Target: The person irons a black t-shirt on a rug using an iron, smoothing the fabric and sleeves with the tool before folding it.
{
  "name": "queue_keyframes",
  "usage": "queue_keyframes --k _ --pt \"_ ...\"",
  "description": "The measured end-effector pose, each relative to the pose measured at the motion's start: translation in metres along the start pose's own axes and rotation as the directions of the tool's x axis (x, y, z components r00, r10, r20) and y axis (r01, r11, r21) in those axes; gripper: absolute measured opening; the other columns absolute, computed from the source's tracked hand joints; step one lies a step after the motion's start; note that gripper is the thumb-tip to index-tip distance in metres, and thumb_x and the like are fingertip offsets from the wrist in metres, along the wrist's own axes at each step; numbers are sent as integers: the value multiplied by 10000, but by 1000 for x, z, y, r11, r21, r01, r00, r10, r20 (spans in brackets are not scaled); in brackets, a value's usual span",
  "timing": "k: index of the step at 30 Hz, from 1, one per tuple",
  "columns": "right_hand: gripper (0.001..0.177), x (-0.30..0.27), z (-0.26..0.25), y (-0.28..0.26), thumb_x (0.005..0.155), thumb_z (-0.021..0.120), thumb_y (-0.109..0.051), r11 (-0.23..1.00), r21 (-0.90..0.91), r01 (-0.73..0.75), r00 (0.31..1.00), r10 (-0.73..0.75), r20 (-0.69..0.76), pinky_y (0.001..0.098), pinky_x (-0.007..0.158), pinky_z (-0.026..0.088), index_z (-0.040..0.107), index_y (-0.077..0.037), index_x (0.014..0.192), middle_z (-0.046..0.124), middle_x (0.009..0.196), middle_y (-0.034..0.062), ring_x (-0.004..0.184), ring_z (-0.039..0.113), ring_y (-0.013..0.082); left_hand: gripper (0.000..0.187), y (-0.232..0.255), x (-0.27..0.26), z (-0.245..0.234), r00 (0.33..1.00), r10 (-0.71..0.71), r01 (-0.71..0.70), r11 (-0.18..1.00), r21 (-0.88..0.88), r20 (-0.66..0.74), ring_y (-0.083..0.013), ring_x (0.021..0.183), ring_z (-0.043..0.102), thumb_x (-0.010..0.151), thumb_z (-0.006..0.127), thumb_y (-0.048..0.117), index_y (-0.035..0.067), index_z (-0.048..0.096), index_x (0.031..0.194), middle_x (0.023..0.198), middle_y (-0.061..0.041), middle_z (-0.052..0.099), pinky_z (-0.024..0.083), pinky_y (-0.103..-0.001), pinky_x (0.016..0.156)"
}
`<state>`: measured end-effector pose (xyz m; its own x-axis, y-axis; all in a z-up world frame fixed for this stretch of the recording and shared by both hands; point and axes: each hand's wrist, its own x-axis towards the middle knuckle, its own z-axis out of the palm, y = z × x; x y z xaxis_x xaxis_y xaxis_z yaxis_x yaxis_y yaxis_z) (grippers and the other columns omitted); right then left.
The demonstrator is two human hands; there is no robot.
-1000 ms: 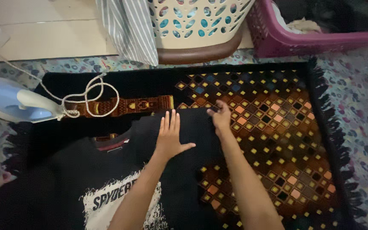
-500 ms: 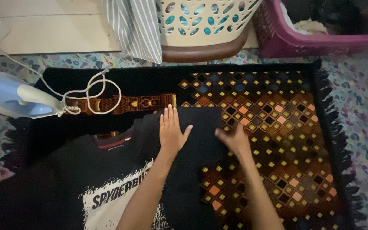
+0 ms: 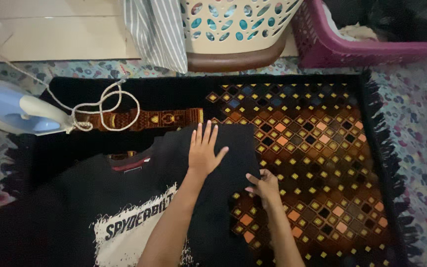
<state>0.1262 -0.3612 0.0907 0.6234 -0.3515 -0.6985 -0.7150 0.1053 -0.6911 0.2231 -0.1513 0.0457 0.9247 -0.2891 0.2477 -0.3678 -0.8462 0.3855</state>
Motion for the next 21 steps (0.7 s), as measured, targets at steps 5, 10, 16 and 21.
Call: queue_keyframes --k 5,10,16,21 --pt "658 44 7 -16 739 901 -216 926 -291 240 953 -282 -110 395 887 593 628 31 1284 725 1160 172 1026 722 263 969 7 17 13 994 -95 87 984 153 44 -393 1563 79 951 541 656 35 220 1622 1703 -180 120 92 -554 1240" --pt "750 112 56 -76 715 942 -287 854 -373 363 846 -470 -253 433 922 534 588 -11 1316 663 1237 182 1130 649 330 1124 29 19 -23 969 -116 97 990 98 219 -445 1553 31 835 577 771 57 193 1613 1697 -173 86 55 -650 1216" --pt "564 69 73 -78 967 636 -96 565 -659 496 544 -794 -271 489 1077 447 485 -12 1504 539 1426 268 1294 524 415 1137 46 48 -27 906 -279 243 959 148 319 -471 1528 -9 794 588 774 109 172 1616 1689 -166 44 31 -734 1150" --pt "594 15 97 -20 1092 451 -253 297 -478 827 351 -936 26 517 1248 250 328 85 1564 337 1632 295 1525 324 442 746 20 37 3 983 -170 175 981 78 -74 -384 1571 139 1075 478 532 27 324 1603 1705 -201 184 100 -676 1195"
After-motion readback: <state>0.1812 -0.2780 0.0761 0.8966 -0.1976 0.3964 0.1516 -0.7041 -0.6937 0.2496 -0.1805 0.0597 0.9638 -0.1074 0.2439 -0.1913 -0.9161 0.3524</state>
